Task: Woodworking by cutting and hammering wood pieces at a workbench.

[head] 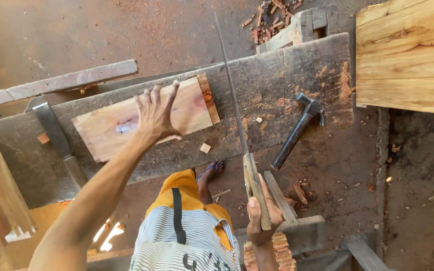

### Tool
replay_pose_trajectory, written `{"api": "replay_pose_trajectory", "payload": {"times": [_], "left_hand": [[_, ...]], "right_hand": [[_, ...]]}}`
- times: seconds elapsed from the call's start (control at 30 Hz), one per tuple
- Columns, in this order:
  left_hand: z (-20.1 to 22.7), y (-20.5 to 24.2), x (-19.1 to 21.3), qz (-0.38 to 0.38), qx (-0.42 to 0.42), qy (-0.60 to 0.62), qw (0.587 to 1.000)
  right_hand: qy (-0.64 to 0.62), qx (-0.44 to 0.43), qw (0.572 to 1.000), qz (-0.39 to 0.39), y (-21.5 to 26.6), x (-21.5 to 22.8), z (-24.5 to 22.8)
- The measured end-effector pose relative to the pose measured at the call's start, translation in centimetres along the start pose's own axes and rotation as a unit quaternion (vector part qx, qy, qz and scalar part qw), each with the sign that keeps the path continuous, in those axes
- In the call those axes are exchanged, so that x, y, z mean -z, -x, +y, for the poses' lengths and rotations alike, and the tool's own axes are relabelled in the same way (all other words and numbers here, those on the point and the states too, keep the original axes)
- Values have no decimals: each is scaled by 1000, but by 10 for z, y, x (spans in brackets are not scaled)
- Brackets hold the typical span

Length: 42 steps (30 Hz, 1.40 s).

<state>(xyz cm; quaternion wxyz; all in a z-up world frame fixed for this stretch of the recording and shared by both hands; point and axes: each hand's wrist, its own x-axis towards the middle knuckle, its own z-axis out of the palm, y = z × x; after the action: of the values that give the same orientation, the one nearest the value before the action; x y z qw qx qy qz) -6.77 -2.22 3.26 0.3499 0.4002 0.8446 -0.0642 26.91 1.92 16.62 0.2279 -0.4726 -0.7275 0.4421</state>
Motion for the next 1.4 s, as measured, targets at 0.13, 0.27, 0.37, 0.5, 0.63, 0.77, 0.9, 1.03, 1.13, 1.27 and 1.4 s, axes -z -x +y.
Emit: {"api": "replay_pose_trajectory", "payload": {"times": [0.13, 0.27, 0.37, 0.5, 0.63, 0.77, 0.9, 1.03, 1.13, 1.27, 1.4], "left_hand": [[-5, 23, -49, 195, -40, -58, 978], [8, 69, -49, 253, -43, 77, 964], [18, 77, -30, 286, -49, 67, 955], [13, 72, -48, 299, -29, -27, 953], [-11, 16, -33, 212, -22, 67, 975], [-35, -34, 25, 76, -27, 61, 995], [-29, -60, -4, 138, -8, 18, 990], [22, -71, -65, 305, 40, 39, 951], [60, -68, -61, 327, 96, 133, 931], [62, -72, -64, 322, 144, 174, 920], [68, -71, -65, 319, 163, 171, 918]], "right_hand": [[-59, -94, 994, 12, -3, -13, 16], [-96, -106, 990, -2, 5, -11, 16], [-125, -107, 986, -7, 6, -16, 15], [-87, -95, 991, -21, 3, -20, 16], [-62, -65, 995, -50, 0, -20, 12], [-6, -26, 999, -23, -15, -22, -9], [3, 12, 999, -31, -23, -33, 15], [-22, 22, 998, -59, -33, -41, 13], [-26, 36, 995, -85, -38, -45, 36], [-41, 68, 991, -105, -35, -48, 69], [-60, 111, 984, -127, -32, -46, 98]]}}
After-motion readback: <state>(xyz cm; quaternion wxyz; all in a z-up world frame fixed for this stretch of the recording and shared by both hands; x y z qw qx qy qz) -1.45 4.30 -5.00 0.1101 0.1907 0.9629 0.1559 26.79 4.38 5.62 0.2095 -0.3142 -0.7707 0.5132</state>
